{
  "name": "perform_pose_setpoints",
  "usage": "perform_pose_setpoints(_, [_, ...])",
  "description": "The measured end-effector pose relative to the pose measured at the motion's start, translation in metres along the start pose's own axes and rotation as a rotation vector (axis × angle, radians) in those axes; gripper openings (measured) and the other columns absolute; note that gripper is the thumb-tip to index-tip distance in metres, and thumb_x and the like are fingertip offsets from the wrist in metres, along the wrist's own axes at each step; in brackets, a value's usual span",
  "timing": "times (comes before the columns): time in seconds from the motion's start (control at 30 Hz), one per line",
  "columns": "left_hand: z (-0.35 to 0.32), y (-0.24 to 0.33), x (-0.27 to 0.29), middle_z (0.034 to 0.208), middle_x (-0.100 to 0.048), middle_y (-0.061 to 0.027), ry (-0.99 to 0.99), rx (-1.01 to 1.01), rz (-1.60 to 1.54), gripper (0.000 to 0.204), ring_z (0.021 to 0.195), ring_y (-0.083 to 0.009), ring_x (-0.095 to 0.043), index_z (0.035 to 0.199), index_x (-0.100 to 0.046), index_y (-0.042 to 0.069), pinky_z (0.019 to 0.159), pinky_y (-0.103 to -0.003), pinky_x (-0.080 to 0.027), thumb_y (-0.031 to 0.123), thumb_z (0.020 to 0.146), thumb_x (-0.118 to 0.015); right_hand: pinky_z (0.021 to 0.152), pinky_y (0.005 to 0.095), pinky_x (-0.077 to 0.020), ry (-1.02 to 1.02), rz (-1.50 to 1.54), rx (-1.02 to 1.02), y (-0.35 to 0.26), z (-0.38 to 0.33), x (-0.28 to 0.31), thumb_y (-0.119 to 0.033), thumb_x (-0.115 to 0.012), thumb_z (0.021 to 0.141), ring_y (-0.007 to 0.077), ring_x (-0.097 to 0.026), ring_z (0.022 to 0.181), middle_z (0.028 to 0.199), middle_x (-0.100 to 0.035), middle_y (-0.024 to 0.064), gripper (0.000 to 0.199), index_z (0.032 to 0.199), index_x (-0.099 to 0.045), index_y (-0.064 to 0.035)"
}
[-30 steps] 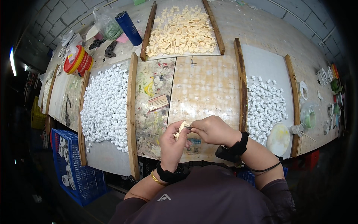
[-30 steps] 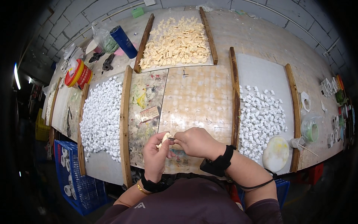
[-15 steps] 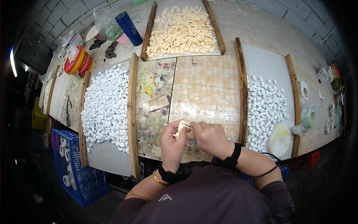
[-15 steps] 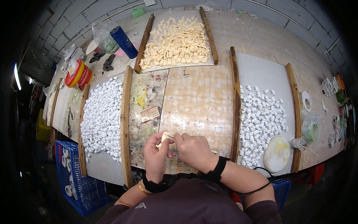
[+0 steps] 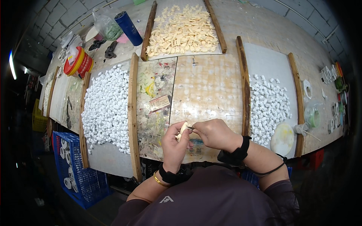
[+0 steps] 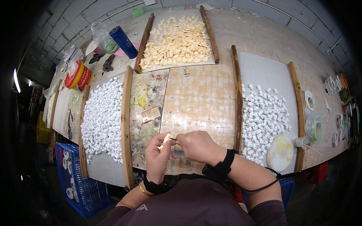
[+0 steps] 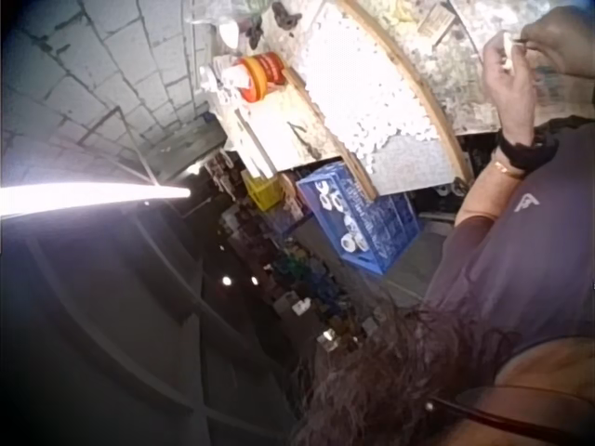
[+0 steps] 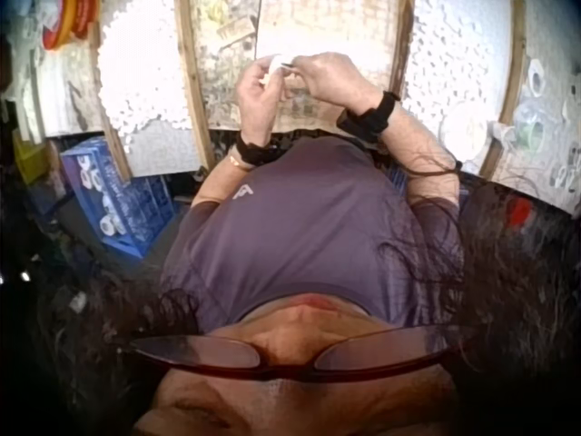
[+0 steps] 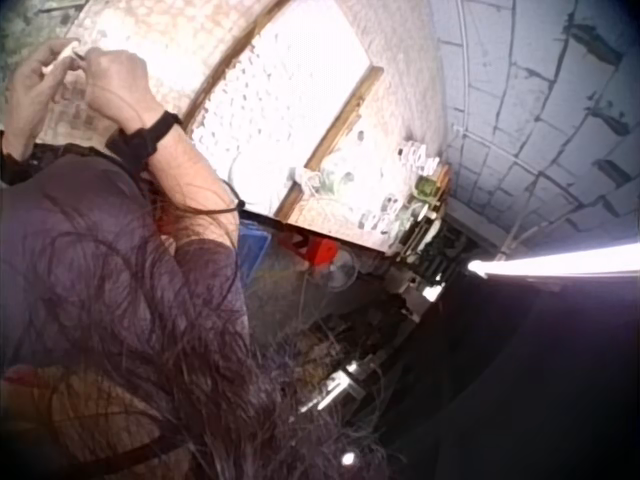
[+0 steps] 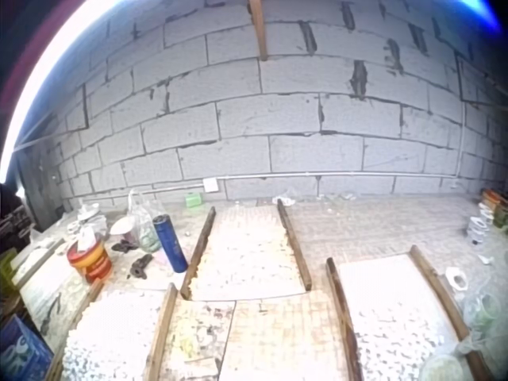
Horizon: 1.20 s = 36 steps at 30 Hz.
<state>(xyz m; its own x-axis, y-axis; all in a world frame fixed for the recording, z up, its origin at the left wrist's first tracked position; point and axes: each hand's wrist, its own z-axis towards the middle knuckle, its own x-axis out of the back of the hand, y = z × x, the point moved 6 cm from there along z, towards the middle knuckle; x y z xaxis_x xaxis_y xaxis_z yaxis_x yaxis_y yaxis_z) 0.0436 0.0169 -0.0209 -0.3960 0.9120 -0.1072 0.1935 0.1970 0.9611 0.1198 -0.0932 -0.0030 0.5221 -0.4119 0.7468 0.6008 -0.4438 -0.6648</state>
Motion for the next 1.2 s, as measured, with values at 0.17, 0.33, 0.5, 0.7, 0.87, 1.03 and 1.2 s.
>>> perform_pose_setpoints(0.17, [0.001,-0.004,-0.001,0.085,-0.063,-0.0039,-0.025,-0.001,0.001,0.022,0.058,-0.0058,-0.058,0.112,-0.056,-0.004,0.050,-0.018,-0.045,0.004,0.091,-0.056,0.055,0.0454,-0.0477,-0.039,0.075,0.007,0.004,-0.001,-0.003,-0.017,-0.056,0.083,0.0361,-0.062,0.064,0.065,-0.062,0.0168,0.015,0.077,-0.062,-0.0046])
perform_pose_setpoints(0.33, [0.002,-0.008,0.001,0.086,-0.063,-0.0041,-0.050,0.027,-0.067,0.023,0.058,-0.0060,-0.057,0.114,-0.056,-0.003,0.051,-0.018,-0.045,0.005,0.092,-0.056,0.056,0.0443,-0.0481,-0.045,0.058,0.027,0.001,-0.002,0.001,-0.018,-0.057,0.084,0.0354,-0.062,0.063,0.065,-0.062,0.0162,0.015,0.078,-0.062,-0.0049])
perform_pose_setpoints(0.5, [0.003,-0.008,0.000,0.089,-0.063,-0.0058,-0.046,0.037,-0.163,0.026,0.059,-0.0064,-0.057,0.117,-0.054,-0.003,0.052,-0.018,-0.046,0.004,0.092,-0.054,0.050,0.0384,-0.0486,0.183,-0.042,0.100,-0.007,-0.007,0.002,-0.017,-0.059,0.081,0.0287,-0.063,0.058,0.064,-0.061,0.0111,0.010,0.081,-0.060,-0.0069])
perform_pose_setpoints(0.7, [0.003,-0.005,0.000,0.091,-0.064,-0.0067,-0.009,0.027,-0.112,0.026,0.061,-0.0067,-0.057,0.117,-0.054,-0.004,0.053,-0.020,-0.049,0.002,0.091,-0.054,0.045,0.0347,-0.0482,0.283,-0.292,0.091,-0.018,-0.013,0.000,-0.015,-0.063,0.075,0.0237,-0.062,0.054,0.064,-0.057,0.0067,0.012,0.080,-0.055,-0.0075])
perform_pose_setpoints(0.87, [0.000,0.000,0.001,0.086,-0.064,-0.0061,0.021,-0.009,-0.029,0.023,0.060,-0.0063,-0.058,0.112,-0.057,-0.005,0.052,-0.020,-0.049,0.002,0.090,-0.056,0.047,0.0356,-0.0488,0.225,-0.297,0.084,-0.020,-0.012,0.000,-0.015,-0.064,0.073,0.0251,-0.062,0.054,0.065,-0.059,0.0077,0.013,0.080,-0.056,-0.0072])
perform_pose_setpoints(1.03, [0.001,-0.001,0.001,0.085,-0.064,-0.0055,0.007,-0.048,0.016,0.021,0.060,-0.0057,-0.057,0.110,-0.059,-0.005,0.052,-0.020,-0.048,0.002,0.090,-0.057,0.050,0.0392,-0.0494,0.127,-0.139,0.068,-0.008,-0.008,-0.004,-0.013,-0.061,0.074,0.0287,-0.064,0.059,0.067,-0.064,0.0119,0.010,0.081,-0.059,-0.0060])
perform_pose_setpoints(1.2, [0.001,-0.004,0.001,0.086,-0.064,-0.0057,-0.006,-0.040,0.024,0.022,0.060,-0.0057,-0.056,0.110,-0.059,-0.005,0.051,-0.020,-0.048,0.001,0.090,-0.057,0.053,0.0418,-0.0490,0.070,-0.059,0.057,-0.002,-0.006,-0.005,-0.011,-0.058,0.076,0.0322,-0.064,0.061,0.064,-0.062,0.0144,0.007,0.078,-0.060,-0.0047])
